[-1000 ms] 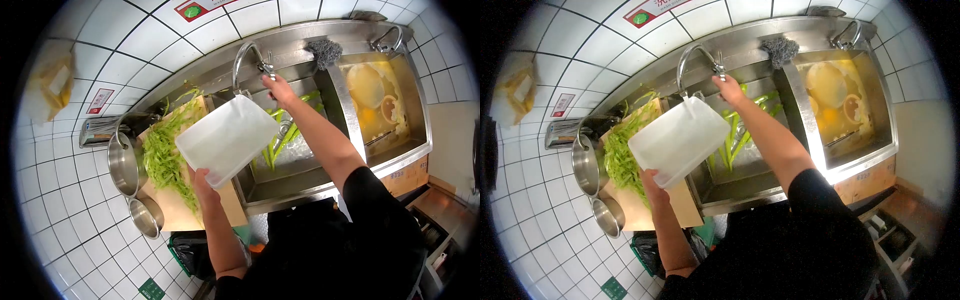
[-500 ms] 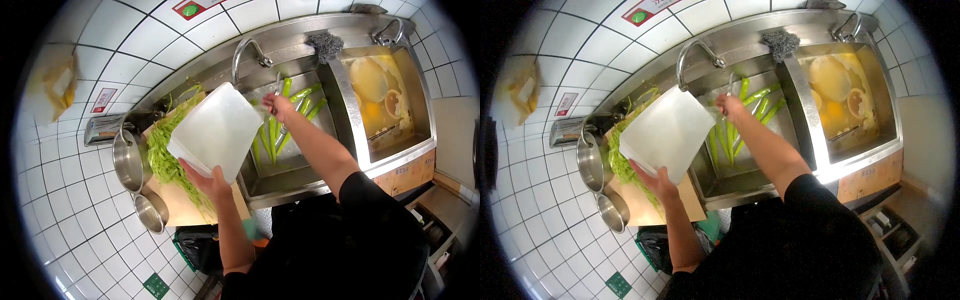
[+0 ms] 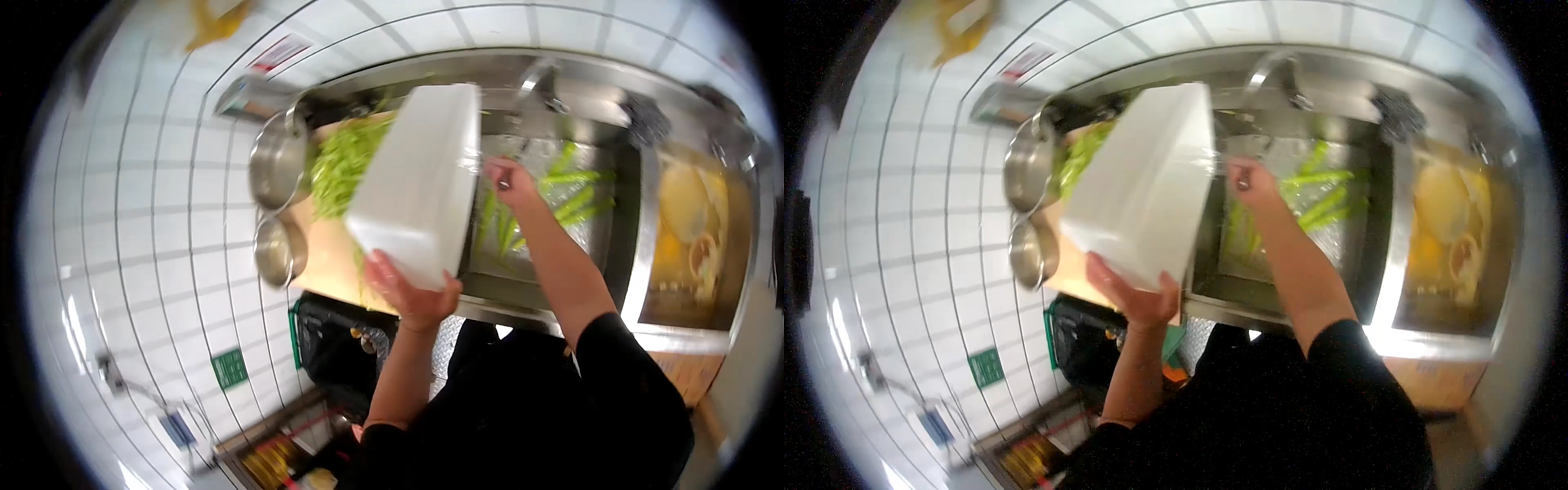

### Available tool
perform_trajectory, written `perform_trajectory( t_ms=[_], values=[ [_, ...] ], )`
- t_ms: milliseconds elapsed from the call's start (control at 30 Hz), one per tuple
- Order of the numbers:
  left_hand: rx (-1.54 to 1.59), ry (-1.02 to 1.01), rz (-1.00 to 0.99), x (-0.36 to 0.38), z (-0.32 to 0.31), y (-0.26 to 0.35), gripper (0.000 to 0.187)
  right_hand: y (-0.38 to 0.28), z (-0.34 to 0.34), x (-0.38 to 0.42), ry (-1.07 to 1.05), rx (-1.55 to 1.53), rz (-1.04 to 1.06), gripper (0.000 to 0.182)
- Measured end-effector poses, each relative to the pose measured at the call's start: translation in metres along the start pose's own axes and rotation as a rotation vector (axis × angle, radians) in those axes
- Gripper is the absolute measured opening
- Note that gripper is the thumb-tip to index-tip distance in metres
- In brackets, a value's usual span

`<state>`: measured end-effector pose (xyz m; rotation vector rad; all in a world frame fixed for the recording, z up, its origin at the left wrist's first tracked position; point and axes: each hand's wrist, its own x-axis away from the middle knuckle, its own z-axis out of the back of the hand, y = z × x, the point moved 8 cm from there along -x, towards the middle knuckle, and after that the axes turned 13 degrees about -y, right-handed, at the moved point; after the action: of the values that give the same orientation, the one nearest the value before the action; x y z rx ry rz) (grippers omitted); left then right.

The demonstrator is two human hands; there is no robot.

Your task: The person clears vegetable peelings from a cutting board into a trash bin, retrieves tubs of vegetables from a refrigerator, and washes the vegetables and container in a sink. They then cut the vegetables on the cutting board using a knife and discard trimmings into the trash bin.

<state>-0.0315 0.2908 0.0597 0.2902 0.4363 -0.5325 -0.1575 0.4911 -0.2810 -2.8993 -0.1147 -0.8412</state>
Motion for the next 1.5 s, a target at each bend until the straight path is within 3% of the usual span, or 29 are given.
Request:
perform_trajectory(
  t_ms=[33, 100, 167, 200, 300, 467, 567, 767, 1000, 1267, 1333, 1400, 1467, 1500],
  values=[
    [0.036, 0.006, 0.053, 0.005, 0.004, 0.000, 0.103, 0.004, 0.005, -0.010, -0.073, -0.008, -0.031, 0.047],
    [0.118, 0.032, 0.046, 0.003, 0.014, 0.005, 0.103, 0.011, 0.003, -0.011, -0.014, 0.027, -0.062, 0.044],
    [0.168, 0.079, -0.052, -0.007, 0.032, 0.015, 0.093, 0.030, 0.023, -0.044, -0.362, 0.062, -0.151, 0.044],
    [0.191, 0.082, -0.081, -0.005, 0.032, 0.014, 0.092, 0.032, 0.017, -0.036, -0.379, 0.076, -0.170, 0.043],
    [0.263, 0.028, -0.171, 0.005, 0.034, 0.011, 0.090, 0.030, 0.029, -0.015, -0.125, 0.151, -0.146, 0.039],
    [0.343, -0.192, -0.309, 0.020, 0.036, 0.001, 0.088, 0.018, 0.051, 0.003, -0.033, 0.295, -0.134, 0.033],
    [0.205, -0.193, -0.335, 0.030, 0.043, -0.002, 0.073, 0.009, 0.063, 0.015, 0.009, 0.391, -0.127, 0.029],
    [0.089, -0.082, -0.516, 0.060, 0.097, -0.025, 0.068, -0.005, 0.069, 0.031, 0.084, 0.555, -0.115, 0.022],
    [-0.053, -0.017, -0.428, 0.098, 0.145, -0.067, 0.067, -0.008, 0.060, 0.029, 0.150, 0.696, -0.112, 0.016],
    [-0.134, 0.048, -0.393, 0.126, 0.164, -0.102, 0.051, -0.024, 0.074, 0.030, 0.151, 0.649, -0.058, 0.014],
    [-0.141, 0.055, -0.389, 0.125, 0.169, -0.110, 0.048, 0.019, 0.001, 0.096, 0.057, 0.722, 0.006, 0.018],
    [-0.126, 0.052, -0.375, 0.126, 0.172, -0.114, 0.045, 0.000, 0.051, 0.067, 0.288, 0.901, -0.202, 0.024],
    [-0.139, 0.091, -0.368, 0.128, 0.174, -0.119, 0.043, -0.002, 0.062, 0.079, 0.322, 0.825, -0.151, 0.025],
    [-0.150, 0.113, -0.359, 0.128, 0.176, -0.124, 0.042, -0.001, 0.057, 0.076, 0.119, 0.818, -0.148, 0.026]
  ],
)
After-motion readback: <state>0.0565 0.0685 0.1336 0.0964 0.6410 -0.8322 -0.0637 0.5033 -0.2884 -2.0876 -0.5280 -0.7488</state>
